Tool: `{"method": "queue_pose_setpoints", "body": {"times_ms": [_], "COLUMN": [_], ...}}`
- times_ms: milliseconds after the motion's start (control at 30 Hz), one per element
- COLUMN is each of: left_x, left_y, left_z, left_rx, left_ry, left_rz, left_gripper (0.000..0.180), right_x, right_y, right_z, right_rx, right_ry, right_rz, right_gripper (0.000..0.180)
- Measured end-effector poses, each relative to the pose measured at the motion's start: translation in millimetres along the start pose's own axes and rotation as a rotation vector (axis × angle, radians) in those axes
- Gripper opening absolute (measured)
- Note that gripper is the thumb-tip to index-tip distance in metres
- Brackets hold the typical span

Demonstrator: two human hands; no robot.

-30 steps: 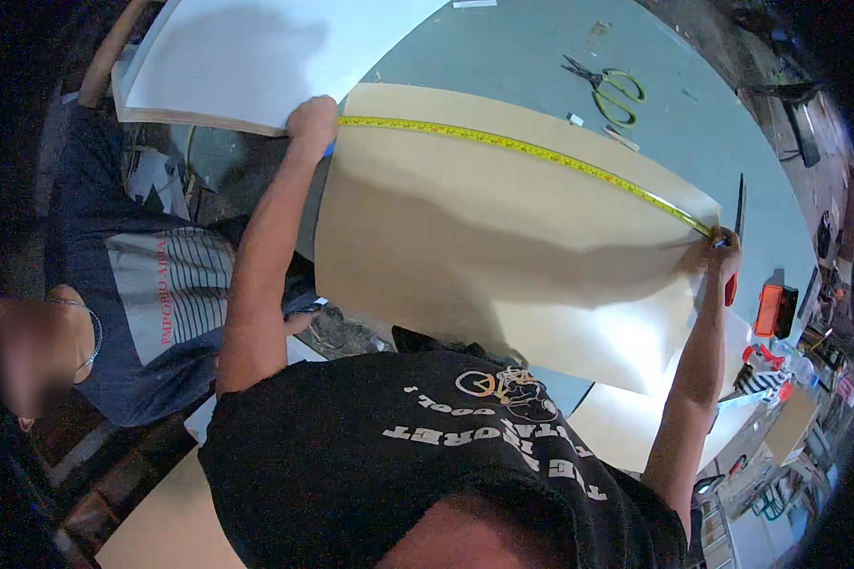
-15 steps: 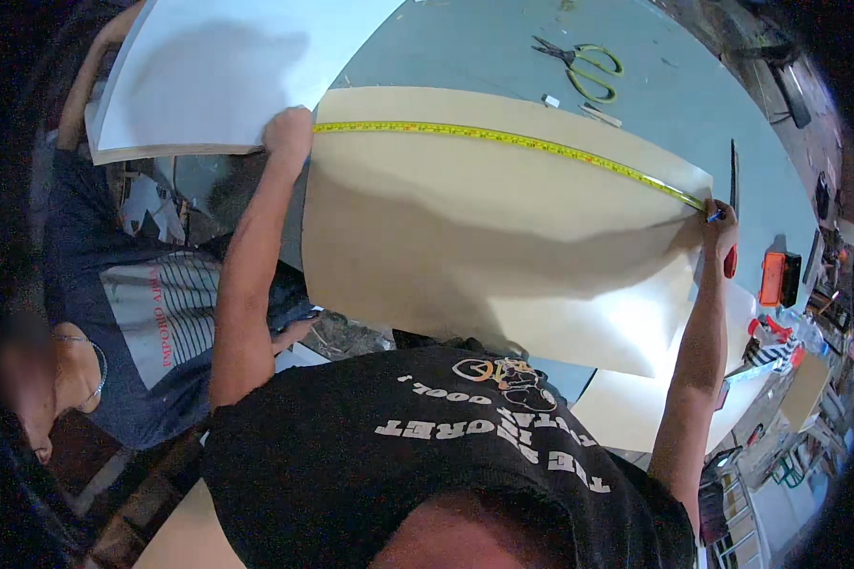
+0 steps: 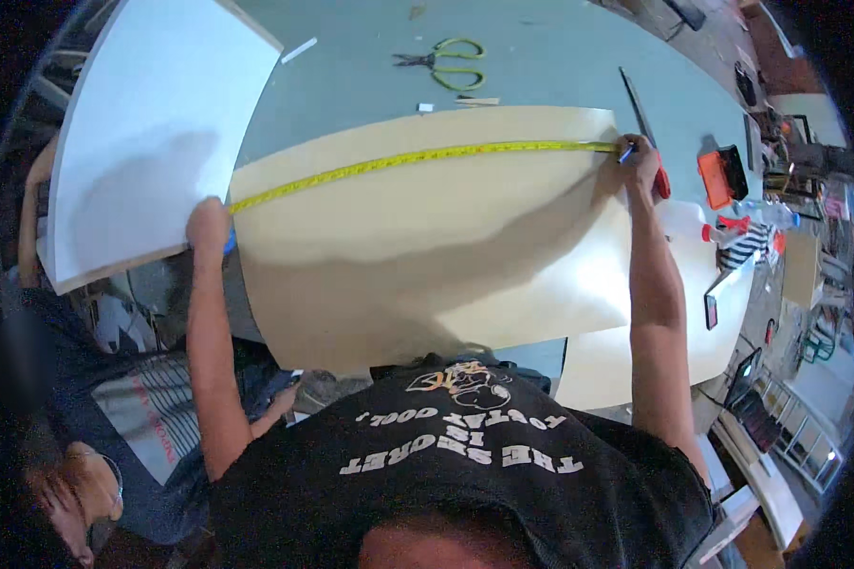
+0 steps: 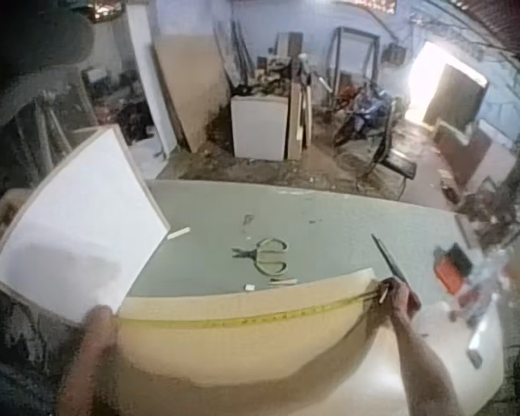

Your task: The person measures and marks laminate sheets on a workbench using a measuring tape and a pencil. Together with an assistant, the person then measures a wooden cabinet box and additional sheets with the measuring tape.

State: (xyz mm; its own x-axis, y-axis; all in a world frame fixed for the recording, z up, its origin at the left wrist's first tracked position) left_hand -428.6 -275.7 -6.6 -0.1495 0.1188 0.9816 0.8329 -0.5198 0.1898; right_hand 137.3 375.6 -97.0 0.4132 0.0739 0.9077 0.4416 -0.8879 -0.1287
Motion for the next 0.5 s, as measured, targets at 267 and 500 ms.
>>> {"method": "queue_pose_setpoints", "body": {"times_ms": [267,500], "left_x": [37,-8], "left_y": [92,240], "left_z": [6,88], "left_rx": [-0.161,-0.274], "left_ry": [0.774,1.113], "left_rz": [-0.159,-0.420], "left_gripper": [0.029,0.040], "right_x": [35,60], "right_y": [97,227], "right_z": [-42,-118], "right_rx": [-0.104,-0.073], "right_ry": [-0.277,-0.383], "right_rz": [0.402,0.173], "right_gripper": [0.016,0.016]}}
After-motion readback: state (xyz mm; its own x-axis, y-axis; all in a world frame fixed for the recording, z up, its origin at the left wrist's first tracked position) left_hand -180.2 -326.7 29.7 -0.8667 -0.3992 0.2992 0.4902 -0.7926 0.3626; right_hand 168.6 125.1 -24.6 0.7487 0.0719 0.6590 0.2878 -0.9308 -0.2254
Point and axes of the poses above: each hand's wrist, its own y-axis away from the middle knuckle, its own x-axis out of the back of the hand, z = x × y, the point moved 2 cm from there along -y, towards the middle knuckle, and after that the axes turned 14 degrees about y, right-handed, at the moved point
